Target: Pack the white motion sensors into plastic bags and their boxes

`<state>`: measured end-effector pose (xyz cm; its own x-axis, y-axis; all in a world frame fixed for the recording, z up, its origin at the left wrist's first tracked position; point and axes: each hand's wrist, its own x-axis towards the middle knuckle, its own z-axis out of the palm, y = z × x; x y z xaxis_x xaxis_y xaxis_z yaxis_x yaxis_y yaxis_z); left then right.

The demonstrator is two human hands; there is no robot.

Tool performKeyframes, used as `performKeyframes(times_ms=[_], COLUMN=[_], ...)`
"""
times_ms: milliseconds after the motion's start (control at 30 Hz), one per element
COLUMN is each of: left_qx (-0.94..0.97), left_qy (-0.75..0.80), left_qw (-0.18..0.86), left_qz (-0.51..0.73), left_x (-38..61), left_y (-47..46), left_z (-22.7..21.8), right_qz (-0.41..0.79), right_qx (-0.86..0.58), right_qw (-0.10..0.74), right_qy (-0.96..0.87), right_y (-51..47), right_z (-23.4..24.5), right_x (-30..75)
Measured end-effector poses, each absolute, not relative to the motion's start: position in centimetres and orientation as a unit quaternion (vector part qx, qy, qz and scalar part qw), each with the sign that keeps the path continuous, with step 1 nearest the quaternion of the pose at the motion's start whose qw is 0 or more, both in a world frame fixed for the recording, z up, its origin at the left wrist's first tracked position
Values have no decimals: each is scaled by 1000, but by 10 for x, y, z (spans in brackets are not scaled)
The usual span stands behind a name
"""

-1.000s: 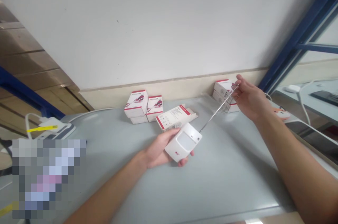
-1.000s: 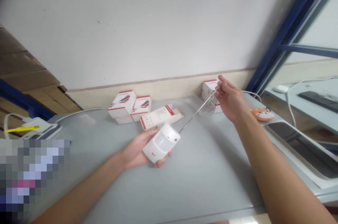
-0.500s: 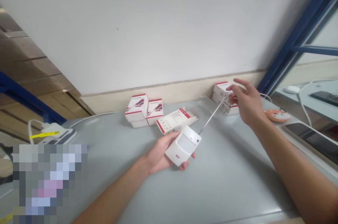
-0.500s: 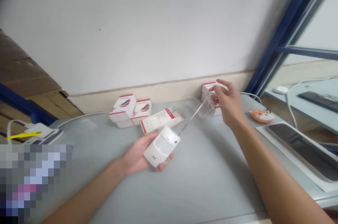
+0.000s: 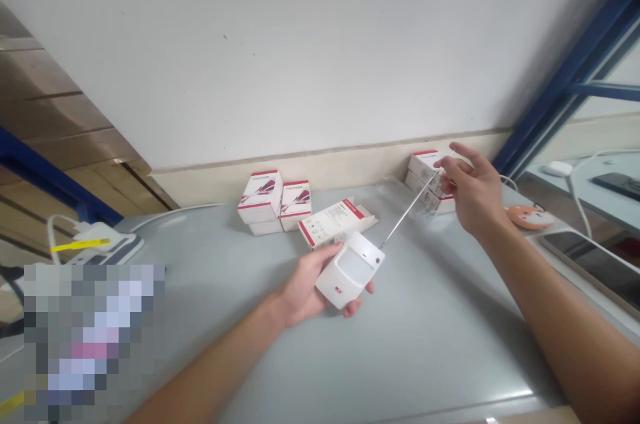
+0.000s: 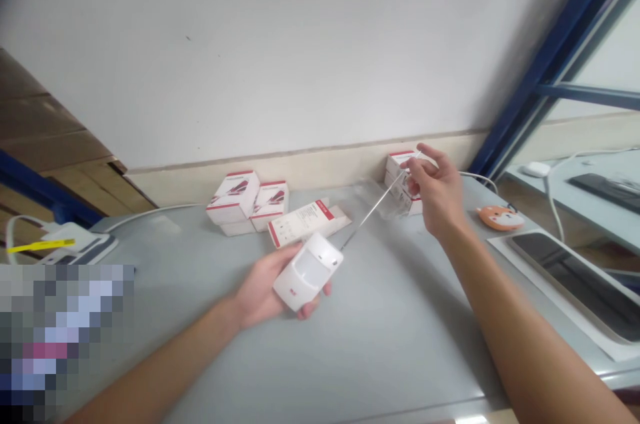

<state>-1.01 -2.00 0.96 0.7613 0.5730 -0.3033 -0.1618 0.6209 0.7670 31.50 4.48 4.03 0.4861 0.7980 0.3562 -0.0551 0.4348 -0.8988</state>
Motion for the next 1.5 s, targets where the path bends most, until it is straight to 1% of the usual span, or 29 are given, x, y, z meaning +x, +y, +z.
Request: performKeyframes(times_ms=[100, 233, 333, 433, 567, 733, 833, 933, 1033, 1133, 1233, 1300, 1400, 1500], left_qx=[387, 385, 384, 377, 364, 350, 337, 326, 326, 324, 318, 318, 325, 326], left_qy=[271, 272, 267, 259, 253, 241, 236, 235, 234, 232, 222, 211, 198, 188], left_qw=[850, 837, 829, 824, 812, 809, 821, 829, 827, 826, 831, 834, 835, 840], left_qz=[233, 280, 307, 336, 379, 406, 396, 390, 395, 399, 399, 398, 396, 391], left_x=[-9, -6, -3, -1, 0, -1, -1, -1, -1, -2, -5, -5, -5, -4], left_y=[-22, -26, -29, -31, -34, -32, -31, -32, -34, -35, -36, -37, -38, -39], left_z=[10, 13, 15, 14, 11, 7, 9, 13, 20, 27, 34, 37, 41, 42], right_qz=[296, 317, 303, 305, 340, 334, 293, 160, 14, -68, -101, -104, -96, -70], right_qx=[-449, -450, -466, -483, -486, -453, -445, -487, -577, -644, -682, -688, -680, -661], right_qw=[726, 690, 663, 603, 519, 468, 446, 396, 342, 287, 215, 192, 209, 271], right_qy=[-429, -470, -501, -557, -615, -681, -719, -762, -742, -706, -691, -692, -697, -696], right_y=[44, 40, 31, 20, 4, -6, -5, 0, 9, 20, 29, 32, 35, 37], right_z=[38, 37, 38, 38, 33, 25, 27, 34, 33, 17, -6, -17, -19, -8], right_x=[312, 294, 276, 257, 234, 219, 222, 231, 242, 258, 273, 279, 282, 283])
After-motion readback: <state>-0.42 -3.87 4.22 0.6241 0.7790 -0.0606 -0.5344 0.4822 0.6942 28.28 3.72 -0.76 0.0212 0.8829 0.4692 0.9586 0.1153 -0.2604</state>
